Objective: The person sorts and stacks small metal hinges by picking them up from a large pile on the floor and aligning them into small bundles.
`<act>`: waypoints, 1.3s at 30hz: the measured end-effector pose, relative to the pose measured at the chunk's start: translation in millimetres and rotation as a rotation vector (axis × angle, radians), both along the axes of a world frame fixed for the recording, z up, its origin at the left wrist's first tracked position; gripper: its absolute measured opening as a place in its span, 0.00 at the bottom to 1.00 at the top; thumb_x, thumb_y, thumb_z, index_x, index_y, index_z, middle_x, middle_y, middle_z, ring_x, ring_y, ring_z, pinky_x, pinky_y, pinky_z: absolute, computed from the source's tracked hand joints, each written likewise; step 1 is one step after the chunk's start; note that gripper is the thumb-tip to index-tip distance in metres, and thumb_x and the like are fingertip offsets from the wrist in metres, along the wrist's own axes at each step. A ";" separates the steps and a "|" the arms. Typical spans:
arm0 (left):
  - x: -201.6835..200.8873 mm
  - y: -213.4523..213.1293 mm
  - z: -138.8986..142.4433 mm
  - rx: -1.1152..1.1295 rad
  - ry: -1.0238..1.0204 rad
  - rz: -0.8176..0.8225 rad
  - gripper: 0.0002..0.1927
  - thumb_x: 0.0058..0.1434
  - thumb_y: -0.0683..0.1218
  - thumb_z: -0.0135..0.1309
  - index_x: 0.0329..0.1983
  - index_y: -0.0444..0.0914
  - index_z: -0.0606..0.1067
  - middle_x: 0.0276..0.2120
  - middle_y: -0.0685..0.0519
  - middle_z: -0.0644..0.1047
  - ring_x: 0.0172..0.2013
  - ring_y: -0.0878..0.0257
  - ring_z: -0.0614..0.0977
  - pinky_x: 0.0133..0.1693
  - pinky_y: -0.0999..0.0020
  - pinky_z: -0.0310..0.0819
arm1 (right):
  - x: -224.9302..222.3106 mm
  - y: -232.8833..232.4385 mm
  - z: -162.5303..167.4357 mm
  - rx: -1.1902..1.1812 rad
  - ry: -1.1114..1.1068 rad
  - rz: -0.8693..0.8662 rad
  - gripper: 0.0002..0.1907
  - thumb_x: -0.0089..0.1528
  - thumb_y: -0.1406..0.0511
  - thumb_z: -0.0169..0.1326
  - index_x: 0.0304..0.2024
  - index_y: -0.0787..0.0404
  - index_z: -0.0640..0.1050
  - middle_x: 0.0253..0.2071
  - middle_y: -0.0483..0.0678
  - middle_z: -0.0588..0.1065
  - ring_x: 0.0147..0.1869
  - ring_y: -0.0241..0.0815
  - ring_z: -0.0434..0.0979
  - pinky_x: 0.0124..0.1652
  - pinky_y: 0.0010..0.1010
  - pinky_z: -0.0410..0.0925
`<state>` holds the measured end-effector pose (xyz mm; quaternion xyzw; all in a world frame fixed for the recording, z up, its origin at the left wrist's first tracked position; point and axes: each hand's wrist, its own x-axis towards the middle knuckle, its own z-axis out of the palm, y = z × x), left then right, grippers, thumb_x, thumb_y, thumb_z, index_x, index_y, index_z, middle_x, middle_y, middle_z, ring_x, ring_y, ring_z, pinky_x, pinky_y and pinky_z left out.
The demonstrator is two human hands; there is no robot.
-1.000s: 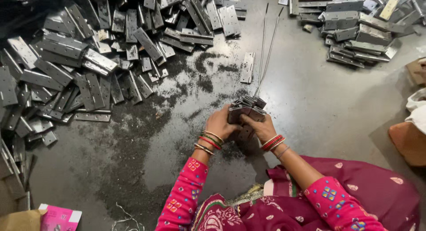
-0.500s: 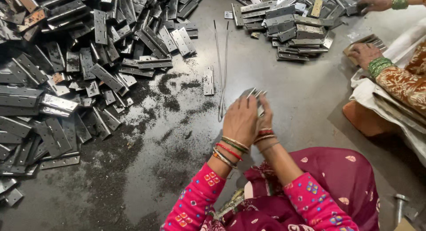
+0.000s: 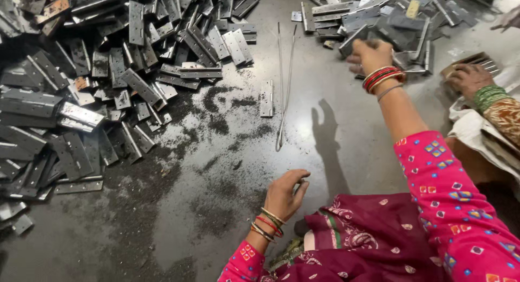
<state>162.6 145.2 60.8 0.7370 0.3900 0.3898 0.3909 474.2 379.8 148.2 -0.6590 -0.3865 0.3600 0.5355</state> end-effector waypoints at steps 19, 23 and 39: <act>-46.5 -65.2 -3.4 -0.133 0.056 0.007 0.10 0.65 0.42 0.57 0.49 0.37 0.77 0.43 0.45 0.81 0.43 0.46 0.82 0.44 0.54 0.77 | -204.0 43.5 -139.4 -0.295 -0.973 0.384 0.22 0.54 0.56 0.67 0.45 0.63 0.81 0.48 0.62 0.80 0.52 0.61 0.79 0.53 0.46 0.72; -57.5 -84.9 -3.6 -0.144 0.005 0.002 0.10 0.67 0.43 0.56 0.51 0.38 0.77 0.44 0.46 0.80 0.45 0.46 0.82 0.47 0.55 0.78 | -199.8 63.2 -147.1 -0.187 -1.125 0.150 0.13 0.60 0.60 0.57 0.44 0.60 0.82 0.43 0.61 0.78 0.45 0.63 0.79 0.40 0.52 0.72; -113.6 -145.3 -46.7 -0.335 0.015 0.078 0.12 0.66 0.44 0.58 0.52 0.38 0.79 0.44 0.46 0.81 0.44 0.46 0.83 0.49 0.55 0.78 | -381.7 21.4 -137.9 0.490 -1.186 0.976 0.08 0.65 0.60 0.56 0.39 0.57 0.80 0.35 0.47 0.74 0.40 0.48 0.75 0.37 0.39 0.73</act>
